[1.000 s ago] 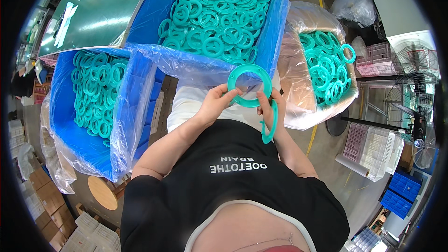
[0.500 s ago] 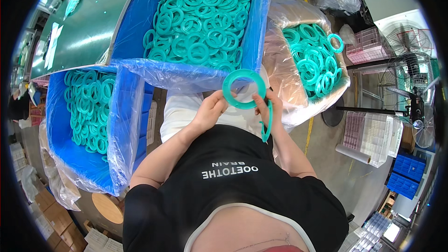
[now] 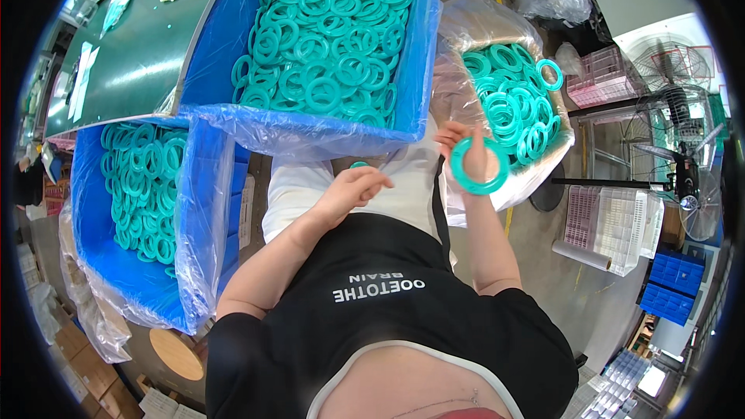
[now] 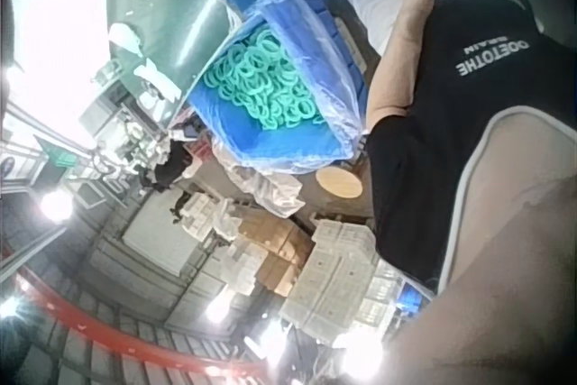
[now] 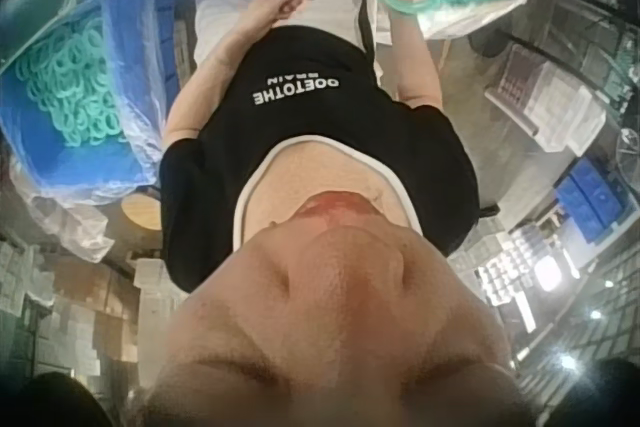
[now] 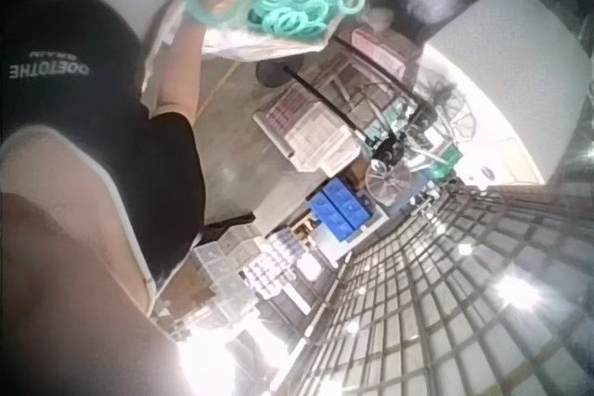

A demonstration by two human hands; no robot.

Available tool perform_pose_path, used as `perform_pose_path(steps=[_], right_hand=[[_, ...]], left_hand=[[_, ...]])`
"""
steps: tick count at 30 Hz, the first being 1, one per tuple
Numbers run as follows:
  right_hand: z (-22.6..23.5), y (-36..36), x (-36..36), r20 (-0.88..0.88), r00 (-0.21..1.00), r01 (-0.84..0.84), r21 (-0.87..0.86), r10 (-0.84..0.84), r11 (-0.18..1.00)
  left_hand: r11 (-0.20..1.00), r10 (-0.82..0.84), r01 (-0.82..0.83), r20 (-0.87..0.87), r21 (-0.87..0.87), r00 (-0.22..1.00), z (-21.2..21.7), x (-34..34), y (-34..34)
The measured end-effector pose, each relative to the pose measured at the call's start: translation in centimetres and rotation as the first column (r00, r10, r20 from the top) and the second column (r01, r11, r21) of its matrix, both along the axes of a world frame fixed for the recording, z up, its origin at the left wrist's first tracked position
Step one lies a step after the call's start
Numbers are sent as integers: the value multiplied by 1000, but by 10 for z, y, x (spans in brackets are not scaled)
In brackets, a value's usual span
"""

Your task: The recorder is picking up green plastic rings from one bin and sorting them, occasionally inspecting them and placing them in a different container.

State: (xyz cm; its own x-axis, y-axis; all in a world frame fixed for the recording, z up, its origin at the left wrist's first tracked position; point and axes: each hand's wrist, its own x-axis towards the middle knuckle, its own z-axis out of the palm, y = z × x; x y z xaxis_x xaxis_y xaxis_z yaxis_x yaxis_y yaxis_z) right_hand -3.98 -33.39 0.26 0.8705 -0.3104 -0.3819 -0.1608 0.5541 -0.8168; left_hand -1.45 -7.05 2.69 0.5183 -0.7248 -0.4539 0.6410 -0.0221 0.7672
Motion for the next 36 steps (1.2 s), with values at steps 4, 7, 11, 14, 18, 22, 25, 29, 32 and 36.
perform_pose_path(steps=[4, 7, 11, 14, 18, 22, 25, 29, 32, 36], right_hand=[[18, 68, 8, 216, 929, -273, -143, 299, 951], [20, 92, 9, 216, 846, -446, -216, 488, 869], [14, 94, 8, 36, 776, -573, -377, 630, 728], [12, 79, 2, 22, 912, -410, -35, 411, 912], [15, 53, -15, -65, 916, -402, -154, 396, 903], [13, 65, -18, -35, 952, -304, -175, 303, 936], [14, 74, -24, -26, 968, -248, -204, 248, 947], [29, 87, -34, 75, 976, -151, -433, 203, 889], [28, 86, -35, 106, 972, -104, -603, 209, 791], [28, 73, -34, 143, 971, -88, -533, 192, 841]], left_hand=[[993, -100, 104, 77, -50, 992, 11, -14, -15], [986, -102, 109, 59, -123, 993, 5, -13, -12], [986, 146, -145, 7, -79, 989, 1, -14, -5], [940, 341, -335, 158, -63, 927, -8, -7, 0], [945, 321, -328, 211, -1, 923, -6, -6, 5], [986, 151, -131, 208, -106, 966, 6, -11, 5], [980, 190, -170, 254, -98, 948, 5, -13, 5], [942, 322, -335, 285, -3, 903, 0, -15, 0], [966, 220, -238, 164, 100, 962, 8, -11, 2], [988, 109, -123, 142, 93, 984, 6, -15, -4]])
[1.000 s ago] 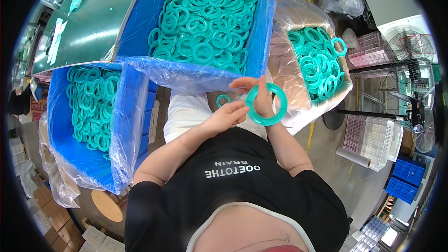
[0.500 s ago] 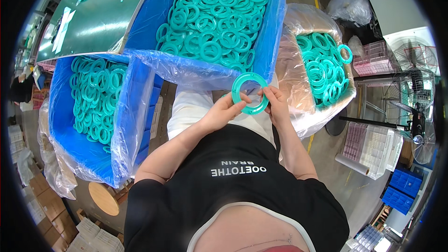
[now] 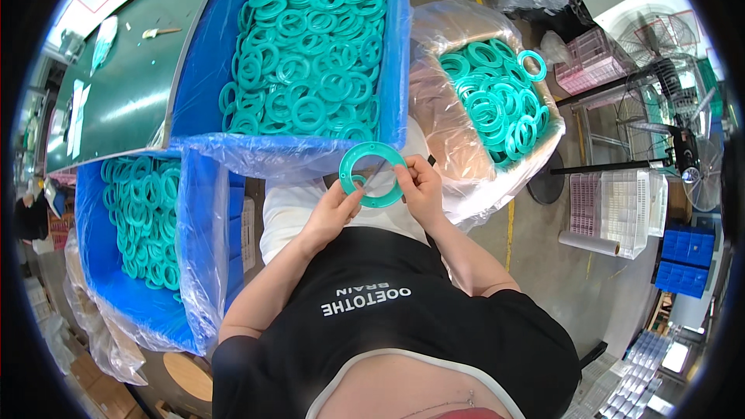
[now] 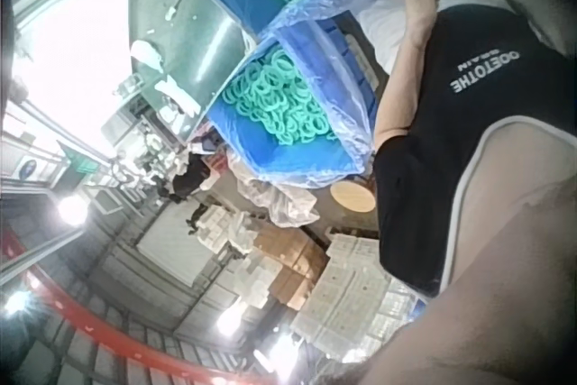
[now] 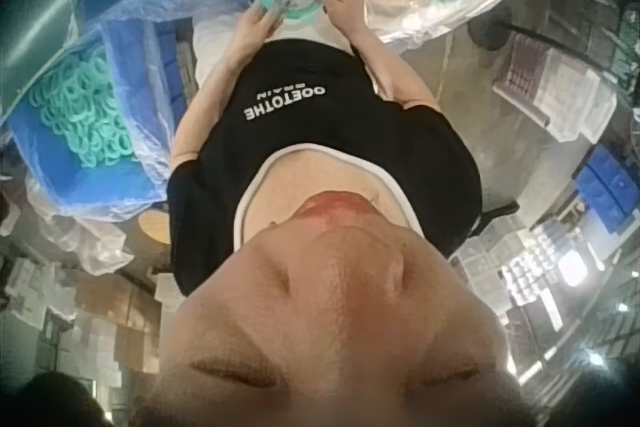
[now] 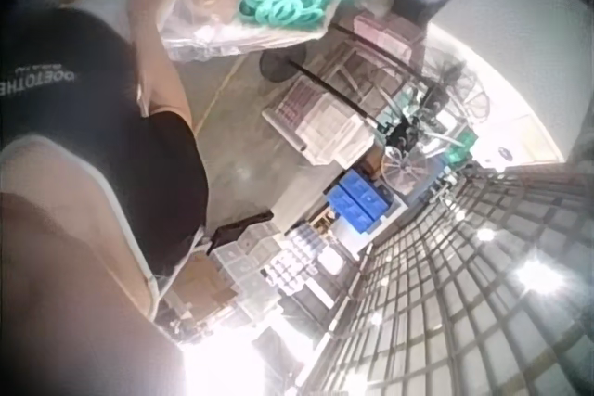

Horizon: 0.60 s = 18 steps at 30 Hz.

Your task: The recorder is picking up green plastic rings from one bin and sorting them, occasionally inspecting them and placing them in a different container.

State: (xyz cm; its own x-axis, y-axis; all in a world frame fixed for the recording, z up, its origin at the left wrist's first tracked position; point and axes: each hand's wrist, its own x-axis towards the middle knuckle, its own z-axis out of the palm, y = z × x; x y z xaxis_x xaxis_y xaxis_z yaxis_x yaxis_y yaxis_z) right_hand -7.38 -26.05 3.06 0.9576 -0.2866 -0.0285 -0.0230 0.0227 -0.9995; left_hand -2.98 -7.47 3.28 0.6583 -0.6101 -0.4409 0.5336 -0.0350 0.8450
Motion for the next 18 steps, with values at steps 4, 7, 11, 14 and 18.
perform_pose_path(steps=[4, 7, 11, 14, 18], right_hand=[[-12, -17, 0, 43, 999, 16, -111, -11, 994], [-2, -33, 11, -90, 989, 128, 174, -113, 976], [7, -105, 52, -11, 887, 461, 59, -461, 886], [-6, -204, 88, -34, 846, 521, -162, -532, 838], [-42, -333, 121, -184, 826, 317, -629, -532, 710]], left_hand=[[997, -69, 69, 10, -36, 998, 0, 3, -8], [984, -112, 124, 93, -130, 989, 8, 10, -18], [964, -120, 106, -44, -246, 992, 14, 25, -34], [987, -139, 124, -146, -104, 980, 7, 26, -38], [995, -94, 96, -124, 10, 988, 4, 30, -40]])
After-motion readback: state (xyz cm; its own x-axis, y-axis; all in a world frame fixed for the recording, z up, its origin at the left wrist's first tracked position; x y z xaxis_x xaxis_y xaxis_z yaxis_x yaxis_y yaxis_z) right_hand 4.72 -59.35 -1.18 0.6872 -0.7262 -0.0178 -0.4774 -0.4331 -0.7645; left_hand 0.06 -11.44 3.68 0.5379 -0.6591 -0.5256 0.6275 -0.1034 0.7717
